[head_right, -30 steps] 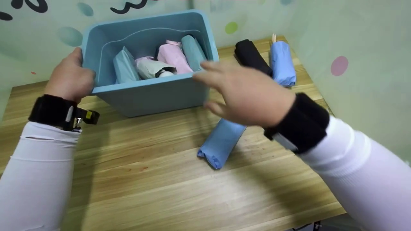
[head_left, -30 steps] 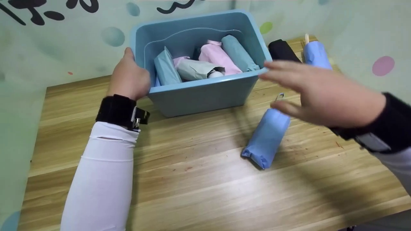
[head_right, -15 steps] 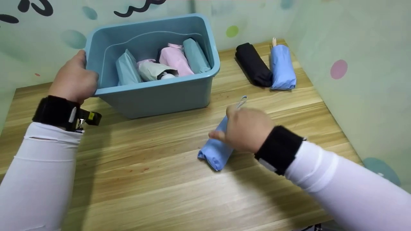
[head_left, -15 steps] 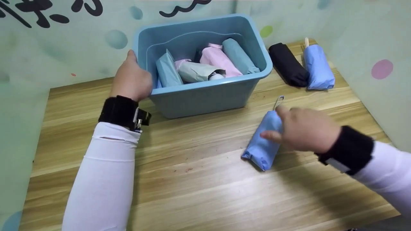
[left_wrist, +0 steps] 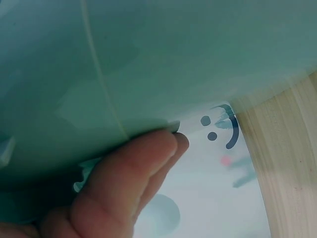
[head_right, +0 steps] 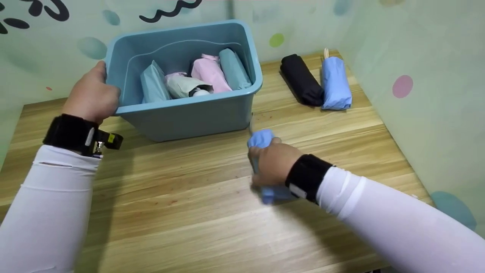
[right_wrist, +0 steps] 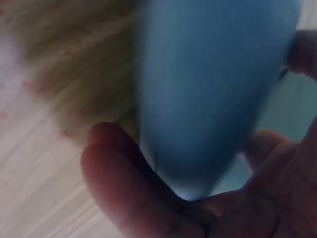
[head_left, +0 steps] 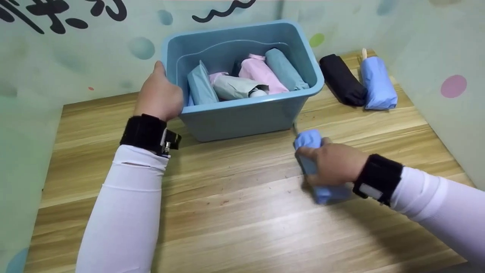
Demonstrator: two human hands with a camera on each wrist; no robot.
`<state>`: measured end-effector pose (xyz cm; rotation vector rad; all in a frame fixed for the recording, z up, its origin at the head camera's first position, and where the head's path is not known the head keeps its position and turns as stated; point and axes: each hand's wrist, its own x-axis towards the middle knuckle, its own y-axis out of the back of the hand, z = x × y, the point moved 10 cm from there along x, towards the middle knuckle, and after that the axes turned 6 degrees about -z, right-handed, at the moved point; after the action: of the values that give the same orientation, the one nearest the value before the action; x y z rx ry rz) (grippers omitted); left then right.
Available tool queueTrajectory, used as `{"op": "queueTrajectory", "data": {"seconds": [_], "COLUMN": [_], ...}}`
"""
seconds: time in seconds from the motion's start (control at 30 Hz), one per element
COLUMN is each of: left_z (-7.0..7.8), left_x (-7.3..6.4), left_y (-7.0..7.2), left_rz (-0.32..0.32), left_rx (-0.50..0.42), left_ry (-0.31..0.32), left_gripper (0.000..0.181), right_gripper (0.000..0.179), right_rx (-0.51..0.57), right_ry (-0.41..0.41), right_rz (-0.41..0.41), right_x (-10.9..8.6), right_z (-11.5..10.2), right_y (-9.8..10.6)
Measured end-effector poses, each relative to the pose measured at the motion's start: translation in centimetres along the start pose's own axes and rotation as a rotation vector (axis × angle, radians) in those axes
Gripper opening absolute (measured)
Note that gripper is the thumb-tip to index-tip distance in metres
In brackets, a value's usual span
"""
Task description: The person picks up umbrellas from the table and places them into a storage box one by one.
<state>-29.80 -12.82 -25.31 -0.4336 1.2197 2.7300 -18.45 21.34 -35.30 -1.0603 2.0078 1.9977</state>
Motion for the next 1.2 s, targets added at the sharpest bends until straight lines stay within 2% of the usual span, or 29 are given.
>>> {"op": "queueTrajectory", "data": {"seconds": [0.2, 0.43, 0.57, 0.83, 1.03, 1.2], "left_z": [0.1, 0.0, -0.3, 0.0, -0.1, -0.1], "left_x": [-0.1, -0.1, 0.0, 0.1, 0.1, 0.1], "left_y": [0.1, 0.0, -0.1, 0.0, 0.0, 0.0], "left_rz": [0.002, 0.002, 0.001, 0.014, 0.013, 0.01], "left_rx": [-0.007, -0.022, -0.015, 0.015, 0.008, -0.007], "left_ry": [0.003, 0.005, 0.013, -0.014, -0.001, -0.003], "left_gripper": [0.076, 0.076, 0.076, 0.077, 0.076, 0.077], "right_gripper": [0.081, 0.08, 0.077, 0.074, 0.088, 0.095], "right_rx": [-0.003, -0.084, -0.123, -0.199, -0.153, -0.082], "right_ry": [0.044, 0.107, 0.141, 0.212, 0.302, 0.311], "right_rz": [-0.005, 0.022, 0.081, 0.248, 0.276, 0.254], "right_x": [0.1, -0.3, -0.9, -2.8, -4.6, -5.6], "right_z": [-0.2, -0.8, -1.1, -2.4, -4.5, -6.2], "right_y": [-0.3, -0.2, 0.4, 2.6, 4.1, 5.5]}}
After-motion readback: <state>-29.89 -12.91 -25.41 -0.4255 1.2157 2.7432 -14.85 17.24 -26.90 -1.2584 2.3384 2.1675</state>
